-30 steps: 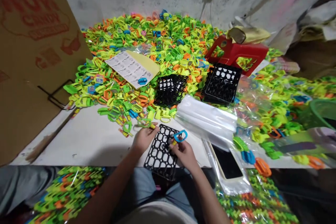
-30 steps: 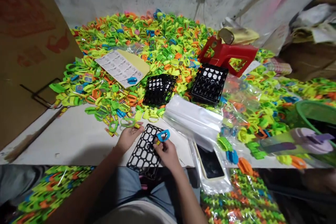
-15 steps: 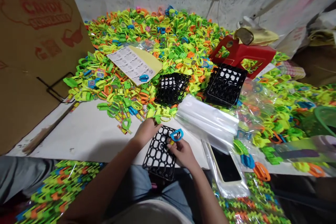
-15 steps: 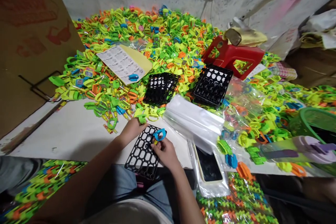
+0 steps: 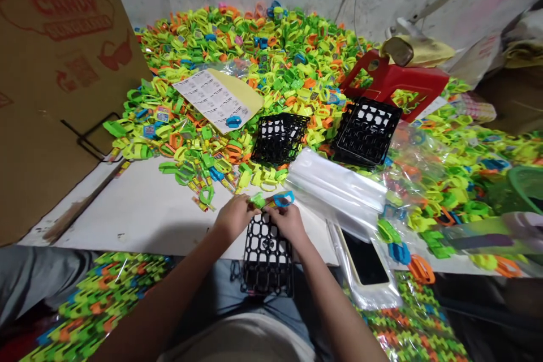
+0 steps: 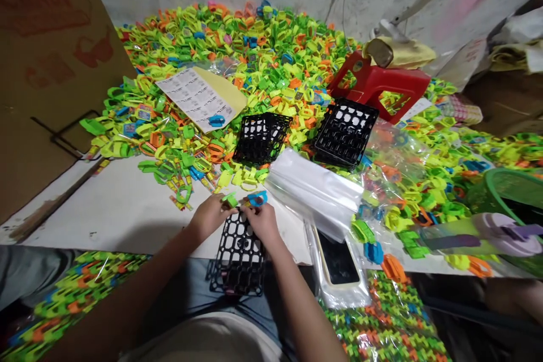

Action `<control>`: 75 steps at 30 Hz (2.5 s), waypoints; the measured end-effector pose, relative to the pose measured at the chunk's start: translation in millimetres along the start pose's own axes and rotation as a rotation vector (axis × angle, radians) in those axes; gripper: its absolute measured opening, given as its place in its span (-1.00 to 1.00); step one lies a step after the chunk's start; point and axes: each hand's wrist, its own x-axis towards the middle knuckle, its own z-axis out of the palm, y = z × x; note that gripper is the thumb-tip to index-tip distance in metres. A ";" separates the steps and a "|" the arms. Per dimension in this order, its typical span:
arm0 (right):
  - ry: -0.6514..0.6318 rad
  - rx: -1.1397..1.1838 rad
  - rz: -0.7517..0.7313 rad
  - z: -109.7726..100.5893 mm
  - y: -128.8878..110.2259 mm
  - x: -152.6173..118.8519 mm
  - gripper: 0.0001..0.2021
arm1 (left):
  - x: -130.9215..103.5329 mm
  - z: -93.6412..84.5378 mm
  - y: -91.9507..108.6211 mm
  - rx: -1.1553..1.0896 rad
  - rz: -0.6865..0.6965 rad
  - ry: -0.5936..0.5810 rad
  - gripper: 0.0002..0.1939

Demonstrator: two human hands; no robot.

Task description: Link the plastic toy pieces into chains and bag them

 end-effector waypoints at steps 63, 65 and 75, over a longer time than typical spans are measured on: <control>-0.094 -0.331 -0.323 19.5 -10.7 -32.4 -0.74 | -87.6 -72.9 -87.0 0.333 0.090 -0.072 -0.75; -0.091 -0.326 -0.338 19.6 -10.2 -32.4 -0.73 | -85.5 -74.6 -82.7 0.346 0.068 -0.104 -0.79; -0.086 -0.341 -0.343 18.3 -7.6 -33.3 -0.68 | -89.6 -69.9 -75.4 0.285 -0.008 0.003 -0.87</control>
